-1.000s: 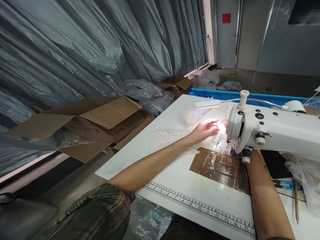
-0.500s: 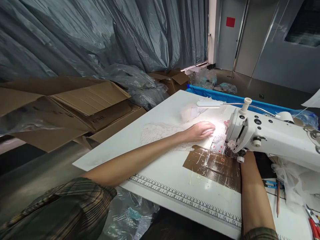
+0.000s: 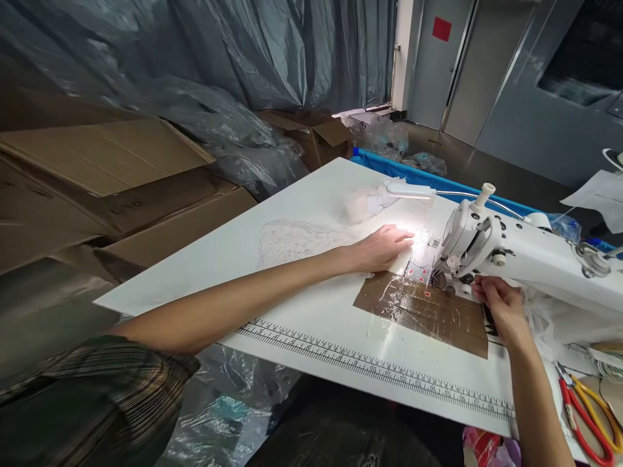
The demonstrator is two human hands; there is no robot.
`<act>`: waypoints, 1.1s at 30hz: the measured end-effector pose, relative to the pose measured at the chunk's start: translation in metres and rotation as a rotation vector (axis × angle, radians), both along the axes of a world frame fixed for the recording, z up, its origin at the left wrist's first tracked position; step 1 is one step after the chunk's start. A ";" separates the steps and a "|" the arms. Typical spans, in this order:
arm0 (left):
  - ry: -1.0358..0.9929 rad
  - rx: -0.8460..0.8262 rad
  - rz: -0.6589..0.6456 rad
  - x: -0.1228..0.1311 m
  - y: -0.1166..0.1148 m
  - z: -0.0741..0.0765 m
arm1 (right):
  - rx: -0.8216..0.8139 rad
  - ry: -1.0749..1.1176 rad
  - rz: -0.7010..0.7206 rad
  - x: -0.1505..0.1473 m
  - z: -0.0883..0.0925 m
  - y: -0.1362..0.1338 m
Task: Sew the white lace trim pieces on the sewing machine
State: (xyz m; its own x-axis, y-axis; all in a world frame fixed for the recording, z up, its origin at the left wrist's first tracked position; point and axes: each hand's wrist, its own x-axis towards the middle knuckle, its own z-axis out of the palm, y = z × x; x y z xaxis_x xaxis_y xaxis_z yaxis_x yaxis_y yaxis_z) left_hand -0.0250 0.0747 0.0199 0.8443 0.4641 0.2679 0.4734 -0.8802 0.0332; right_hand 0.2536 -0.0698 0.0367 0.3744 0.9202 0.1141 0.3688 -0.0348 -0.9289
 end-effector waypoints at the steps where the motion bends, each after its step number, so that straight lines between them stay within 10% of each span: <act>1: 0.018 -0.011 -0.030 0.001 -0.005 0.001 | -0.018 0.020 -0.022 0.004 0.000 -0.016; 7: 0.082 -0.051 -0.119 0.026 -0.010 -0.002 | 0.006 0.037 -0.246 0.025 -0.002 -0.099; 14: 0.055 -0.048 -0.187 0.049 0.001 -0.008 | 0.077 -0.274 -0.323 0.040 -0.013 -0.136; 25: -0.047 -0.158 -0.171 0.047 -0.008 0.000 | 0.088 -1.012 0.061 0.027 -0.019 -0.111; 33: 0.103 -0.704 -0.094 0.017 -0.053 0.028 | -0.186 -1.470 0.221 0.036 -0.014 -0.080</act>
